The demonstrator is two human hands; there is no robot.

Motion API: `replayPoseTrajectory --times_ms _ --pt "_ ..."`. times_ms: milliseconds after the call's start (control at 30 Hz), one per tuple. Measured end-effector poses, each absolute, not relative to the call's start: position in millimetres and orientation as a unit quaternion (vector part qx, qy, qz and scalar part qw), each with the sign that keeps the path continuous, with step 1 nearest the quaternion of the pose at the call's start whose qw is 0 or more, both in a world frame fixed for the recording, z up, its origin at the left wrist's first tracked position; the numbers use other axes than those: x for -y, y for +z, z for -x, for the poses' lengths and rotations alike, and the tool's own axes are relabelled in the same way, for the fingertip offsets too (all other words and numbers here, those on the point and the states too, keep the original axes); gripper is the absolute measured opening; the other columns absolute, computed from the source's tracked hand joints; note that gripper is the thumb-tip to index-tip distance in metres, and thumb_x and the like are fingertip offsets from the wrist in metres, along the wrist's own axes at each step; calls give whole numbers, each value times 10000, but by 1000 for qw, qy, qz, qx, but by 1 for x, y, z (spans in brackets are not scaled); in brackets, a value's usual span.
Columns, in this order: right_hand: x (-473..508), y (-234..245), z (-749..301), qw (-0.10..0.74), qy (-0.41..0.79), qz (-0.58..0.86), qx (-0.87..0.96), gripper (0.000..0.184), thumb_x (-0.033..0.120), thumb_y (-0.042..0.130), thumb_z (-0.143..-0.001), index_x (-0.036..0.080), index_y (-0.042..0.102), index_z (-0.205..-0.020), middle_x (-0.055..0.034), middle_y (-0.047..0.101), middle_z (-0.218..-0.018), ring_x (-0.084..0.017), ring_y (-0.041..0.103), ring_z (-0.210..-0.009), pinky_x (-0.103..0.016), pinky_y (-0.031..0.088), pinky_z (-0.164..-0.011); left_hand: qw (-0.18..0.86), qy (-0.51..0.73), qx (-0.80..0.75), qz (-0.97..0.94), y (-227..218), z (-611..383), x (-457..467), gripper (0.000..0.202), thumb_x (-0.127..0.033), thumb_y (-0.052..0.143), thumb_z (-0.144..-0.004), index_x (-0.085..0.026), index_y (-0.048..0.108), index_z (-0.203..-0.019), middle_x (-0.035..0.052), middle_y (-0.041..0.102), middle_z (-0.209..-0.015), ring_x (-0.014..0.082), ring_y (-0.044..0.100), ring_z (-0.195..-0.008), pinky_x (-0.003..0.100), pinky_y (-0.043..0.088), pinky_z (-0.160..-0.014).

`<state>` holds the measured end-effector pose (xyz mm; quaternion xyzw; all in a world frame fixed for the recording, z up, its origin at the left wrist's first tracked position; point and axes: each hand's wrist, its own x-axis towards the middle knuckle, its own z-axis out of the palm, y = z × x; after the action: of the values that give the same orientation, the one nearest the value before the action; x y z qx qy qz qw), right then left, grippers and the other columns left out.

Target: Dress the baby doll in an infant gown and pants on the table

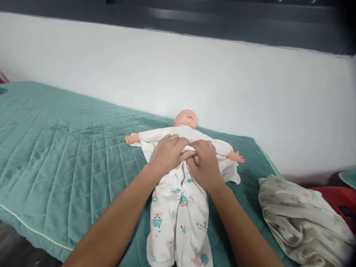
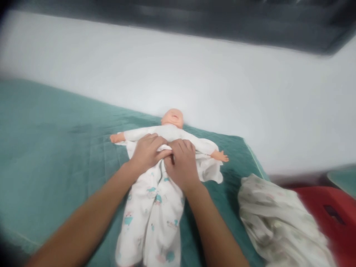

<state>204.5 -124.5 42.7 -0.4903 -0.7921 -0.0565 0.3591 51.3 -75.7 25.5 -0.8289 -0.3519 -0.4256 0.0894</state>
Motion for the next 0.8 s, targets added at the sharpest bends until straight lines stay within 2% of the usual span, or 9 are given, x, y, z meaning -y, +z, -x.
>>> replayPoseTrajectory --times_ms 100,233,367,500,667,800 --pt "126 43 -205 359 -66 485 795 112 144 478 -839 211 516 -920 -44 580 -852 -243 483 -853 -413 380 -816 80 -430 345 831 26 -50 76 364 -475 486 -970 -191 601 -774 27 605 -675 192 536 -703 327 376 -695" --pt "129 39 -205 369 -84 480 791 58 210 469 -916 210 521 -890 -31 568 -772 -224 498 -777 -380 371 -753 46 -455 318 830 27 -47 78 380 -365 438 -1009 -194 577 -701 8 596 -631 164 508 -669 320 355 -682" --pt "132 35 -206 374 -107 481 786 169 274 464 -965 205 553 -840 -17 549 -689 -202 508 -708 -346 365 -712 16 -505 331 797 28 -45 81 472 -356 397 -1022 -195 484 -587 -8 485 -531 145 439 -576 314 326 -621" --pt "134 32 -207 369 -105 506 772 255 321 450 -980 206 575 -790 -24 599 -674 -192 543 -692 -319 361 -691 -18 -521 374 767 24 -43 84 538 -386 394 -1017 -201 392 -513 -21 398 -480 130 394 -516 309 303 -592" --pt "135 30 -210 348 -99 544 757 287 343 454 -976 207 587 -761 -9 583 -622 -168 542 -628 -292 316 -627 -2 -504 437 745 12 -32 93 546 -387 403 -1007 -200 394 -495 -13 421 -471 132 421 -513 311 297 -604" --pt "136 29 -213 338 -98 555 754 344 343 442 -976 210 520 -668 5 530 -567 -143 481 -560 -284 271 -584 25 -453 522 722 0 -15 117 520 -382 384 -1012 -198 457 -531 0 497 -497 146 469 -540 329 307 -659"
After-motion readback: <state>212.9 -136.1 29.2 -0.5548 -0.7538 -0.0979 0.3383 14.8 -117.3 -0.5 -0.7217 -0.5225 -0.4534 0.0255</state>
